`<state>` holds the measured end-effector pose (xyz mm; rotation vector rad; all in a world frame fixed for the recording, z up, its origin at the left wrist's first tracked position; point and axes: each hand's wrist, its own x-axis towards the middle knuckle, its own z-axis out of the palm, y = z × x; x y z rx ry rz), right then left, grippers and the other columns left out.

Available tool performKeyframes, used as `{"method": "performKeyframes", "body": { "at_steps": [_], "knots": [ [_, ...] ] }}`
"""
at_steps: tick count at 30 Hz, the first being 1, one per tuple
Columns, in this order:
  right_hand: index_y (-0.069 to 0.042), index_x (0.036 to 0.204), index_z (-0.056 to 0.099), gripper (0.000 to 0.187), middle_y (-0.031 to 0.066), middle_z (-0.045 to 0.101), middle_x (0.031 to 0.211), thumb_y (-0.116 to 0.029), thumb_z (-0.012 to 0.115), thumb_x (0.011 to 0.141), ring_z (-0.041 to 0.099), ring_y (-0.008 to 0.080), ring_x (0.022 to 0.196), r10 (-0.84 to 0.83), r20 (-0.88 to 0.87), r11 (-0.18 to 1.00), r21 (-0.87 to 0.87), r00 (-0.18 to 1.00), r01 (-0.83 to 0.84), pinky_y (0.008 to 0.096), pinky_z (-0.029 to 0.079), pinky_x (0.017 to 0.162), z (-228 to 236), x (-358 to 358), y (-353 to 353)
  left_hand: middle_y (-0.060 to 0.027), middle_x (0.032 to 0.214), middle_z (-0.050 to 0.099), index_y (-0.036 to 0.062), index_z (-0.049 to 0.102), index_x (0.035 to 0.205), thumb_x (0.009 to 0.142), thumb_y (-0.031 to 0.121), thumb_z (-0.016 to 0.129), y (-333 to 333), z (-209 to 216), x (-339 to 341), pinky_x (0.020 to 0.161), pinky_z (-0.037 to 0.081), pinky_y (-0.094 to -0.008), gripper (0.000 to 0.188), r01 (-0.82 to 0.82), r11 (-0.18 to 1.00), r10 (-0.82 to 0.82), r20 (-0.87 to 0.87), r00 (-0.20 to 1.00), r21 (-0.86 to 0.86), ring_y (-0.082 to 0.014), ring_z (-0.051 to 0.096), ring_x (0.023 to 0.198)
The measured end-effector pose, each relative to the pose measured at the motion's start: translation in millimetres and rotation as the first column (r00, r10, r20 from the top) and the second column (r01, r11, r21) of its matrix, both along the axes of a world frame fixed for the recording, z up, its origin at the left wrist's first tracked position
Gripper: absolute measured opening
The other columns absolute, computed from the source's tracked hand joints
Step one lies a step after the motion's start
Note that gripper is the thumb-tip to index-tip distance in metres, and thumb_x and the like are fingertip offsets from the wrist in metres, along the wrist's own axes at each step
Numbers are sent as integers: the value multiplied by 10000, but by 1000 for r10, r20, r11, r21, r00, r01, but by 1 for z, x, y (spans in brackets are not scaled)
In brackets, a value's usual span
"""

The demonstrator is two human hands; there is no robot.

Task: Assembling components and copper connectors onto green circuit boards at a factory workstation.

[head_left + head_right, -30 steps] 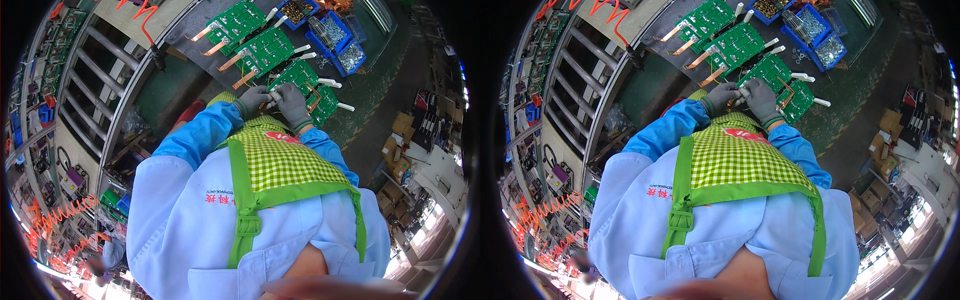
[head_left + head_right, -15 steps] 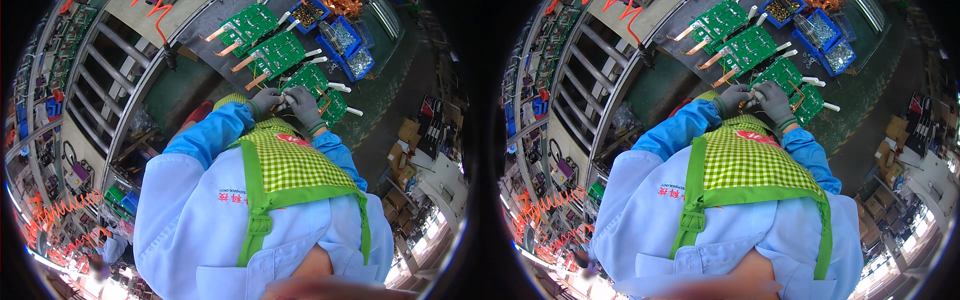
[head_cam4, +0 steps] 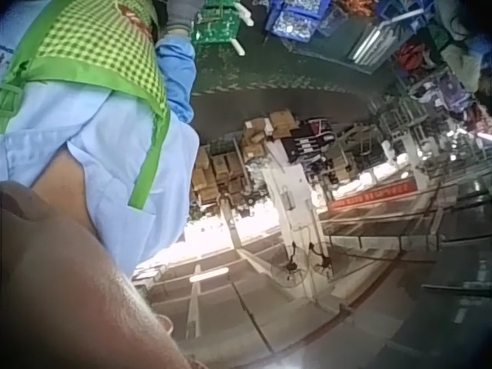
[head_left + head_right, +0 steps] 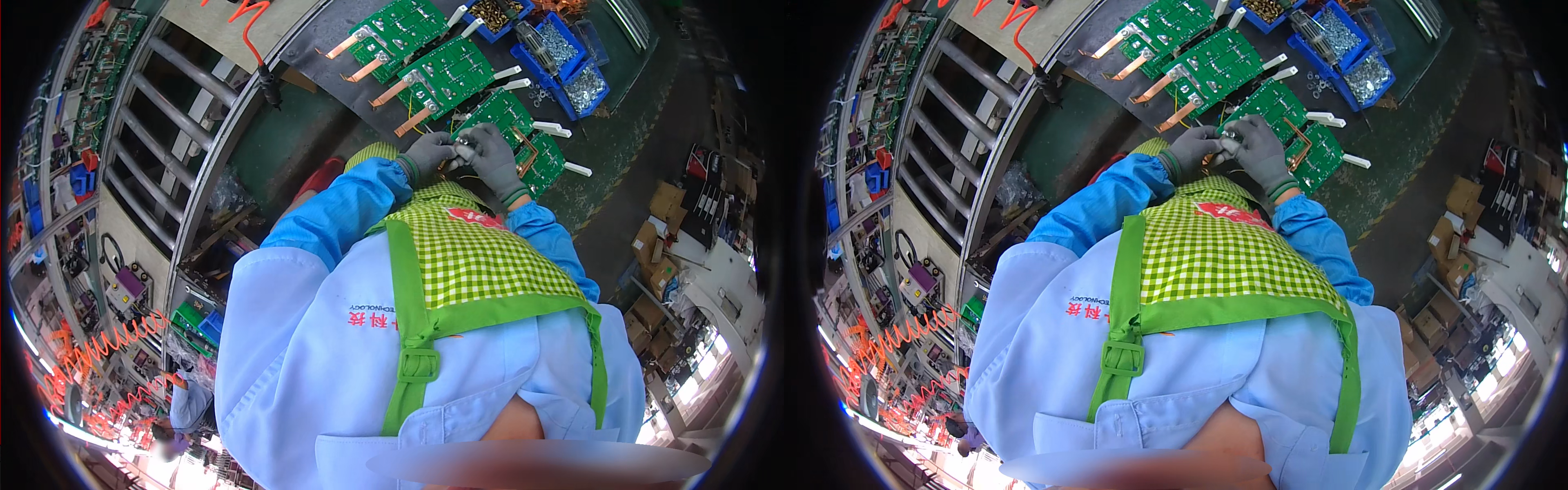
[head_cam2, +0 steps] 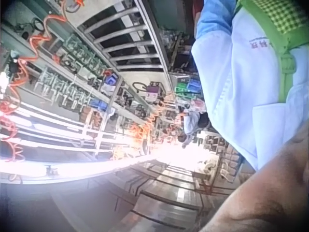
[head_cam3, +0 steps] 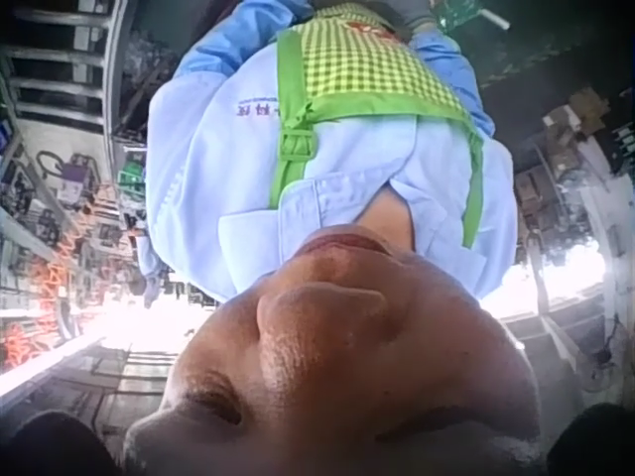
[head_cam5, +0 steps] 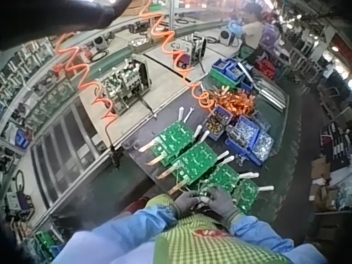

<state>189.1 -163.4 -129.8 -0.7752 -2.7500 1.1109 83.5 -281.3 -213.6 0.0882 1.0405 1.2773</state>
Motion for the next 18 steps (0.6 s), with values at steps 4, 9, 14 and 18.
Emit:
{"method": "performKeyframes", "body": {
  "at_steps": [4, 9, 14, 18],
  "knots": [
    [-87, 892, 593, 235, 87, 523, 976, -253, 664, 741, 577, 265, 841, 106, -78, 988, 123, 991, -96, 344, 485, 688, -15, 5, 7, -94, 872, 596, -29, 541, 1000, 810, 31, 527, 0, 20, -3, 648, 510, -240, 200, -45, 998, 49, 108, 993, -44, -159, 604, 772],
    [-60, 854, 577, 240, 105, 515, 977, -248, 671, 737, 577, 264, 841, 47, -18, 994, 100, 999, -45, 347, 488, 695, -8, 5, 4, -96, 874, 602, -27, 550, 974, 833, 67, 535, 1, 0, -4, 642, 506, -228, 171, 50, 997, -44, -108, 993, 52, -148, 604, 761],
    [-63, 908, 590, 195, 110, 514, 974, -190, 629, 764, 572, 276, 824, 38, -95, 999, 39, 995, -34, 360, 486, 706, -5, 5, -3, -107, 844, 606, -28, 551, 937, 801, 46, 550, 1, 10, -6, 611, 505, -227, 155, 14, 999, -14, 1, 1000, 35, -153, 599, 728],
    [-73, 852, 595, 155, 99, 531, 931, -206, 614, 774, 570, 289, 815, -1, -74, 979, 202, 997, 16, 369, 480, 688, -13, 1, -9, -121, 877, 600, -36, 536, 972, 804, 20, 516, 3, 0, -2, 633, 523, -238, 179, 52, 998, -51, -34, 998, 32, -176, 613, 766]
  ]
}}
